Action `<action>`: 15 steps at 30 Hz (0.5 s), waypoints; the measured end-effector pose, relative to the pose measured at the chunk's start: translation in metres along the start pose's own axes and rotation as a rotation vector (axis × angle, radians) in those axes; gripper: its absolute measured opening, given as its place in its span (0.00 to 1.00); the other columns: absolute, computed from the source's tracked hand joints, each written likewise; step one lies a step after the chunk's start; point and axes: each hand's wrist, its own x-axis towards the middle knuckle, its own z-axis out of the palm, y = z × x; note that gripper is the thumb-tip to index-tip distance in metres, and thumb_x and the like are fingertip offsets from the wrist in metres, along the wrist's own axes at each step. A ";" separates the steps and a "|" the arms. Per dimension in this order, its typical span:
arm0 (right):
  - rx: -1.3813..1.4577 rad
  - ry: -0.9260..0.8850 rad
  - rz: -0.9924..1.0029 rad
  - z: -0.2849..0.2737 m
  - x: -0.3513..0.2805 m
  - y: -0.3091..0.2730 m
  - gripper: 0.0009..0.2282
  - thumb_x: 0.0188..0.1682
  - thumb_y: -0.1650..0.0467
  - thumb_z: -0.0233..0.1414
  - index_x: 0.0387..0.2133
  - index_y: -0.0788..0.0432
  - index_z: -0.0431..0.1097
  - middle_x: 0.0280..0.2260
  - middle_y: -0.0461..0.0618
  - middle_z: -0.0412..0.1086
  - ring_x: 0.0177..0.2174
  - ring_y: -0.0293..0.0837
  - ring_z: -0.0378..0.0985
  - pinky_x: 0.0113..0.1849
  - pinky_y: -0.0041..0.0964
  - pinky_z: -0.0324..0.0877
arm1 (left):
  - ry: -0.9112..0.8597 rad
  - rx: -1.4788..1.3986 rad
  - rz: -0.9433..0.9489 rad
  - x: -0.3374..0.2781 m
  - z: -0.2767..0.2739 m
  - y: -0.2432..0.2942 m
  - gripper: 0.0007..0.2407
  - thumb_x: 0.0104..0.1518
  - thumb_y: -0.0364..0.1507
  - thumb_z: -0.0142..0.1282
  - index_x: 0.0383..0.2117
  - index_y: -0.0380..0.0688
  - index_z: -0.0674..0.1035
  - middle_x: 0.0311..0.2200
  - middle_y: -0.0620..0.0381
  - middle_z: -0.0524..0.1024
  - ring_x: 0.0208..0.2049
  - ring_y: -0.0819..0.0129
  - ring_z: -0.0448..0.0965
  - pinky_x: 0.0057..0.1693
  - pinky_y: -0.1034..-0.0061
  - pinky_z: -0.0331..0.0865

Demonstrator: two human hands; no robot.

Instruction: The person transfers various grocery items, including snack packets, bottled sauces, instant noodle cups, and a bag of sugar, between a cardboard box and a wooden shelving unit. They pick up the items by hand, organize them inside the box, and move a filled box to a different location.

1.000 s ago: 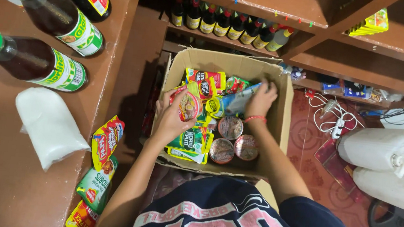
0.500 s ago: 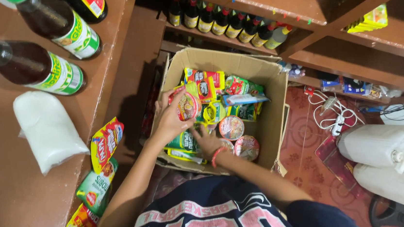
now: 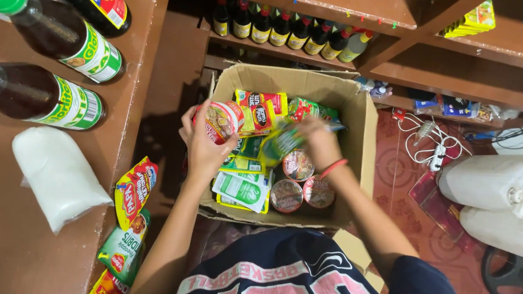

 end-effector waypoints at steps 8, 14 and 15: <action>-0.426 0.066 0.265 0.030 -0.010 0.011 0.29 0.34 0.75 0.60 0.56 0.51 0.69 0.51 0.65 0.64 0.48 0.67 0.67 0.46 0.57 0.69 | -0.126 -0.036 -0.060 -0.015 0.014 0.006 0.38 0.40 0.32 0.71 0.64 0.52 0.67 0.62 0.44 0.60 0.58 0.39 0.62 0.61 0.52 0.62; 0.111 -0.320 0.372 0.072 0.001 -0.047 0.29 0.40 0.67 0.61 0.58 0.46 0.62 0.49 0.74 0.60 0.37 0.73 0.73 0.38 0.59 0.72 | -0.130 0.004 0.067 -0.028 0.030 0.000 0.38 0.39 0.32 0.72 0.64 0.52 0.68 0.59 0.45 0.62 0.59 0.42 0.63 0.64 0.52 0.57; 0.154 -0.218 0.320 0.091 -0.001 -0.038 0.26 0.37 0.70 0.61 0.52 0.51 0.65 0.45 0.74 0.63 0.35 0.73 0.74 0.36 0.58 0.73 | -0.167 -0.024 0.042 -0.027 0.030 0.002 0.38 0.39 0.32 0.71 0.64 0.52 0.67 0.60 0.45 0.63 0.59 0.43 0.63 0.64 0.54 0.58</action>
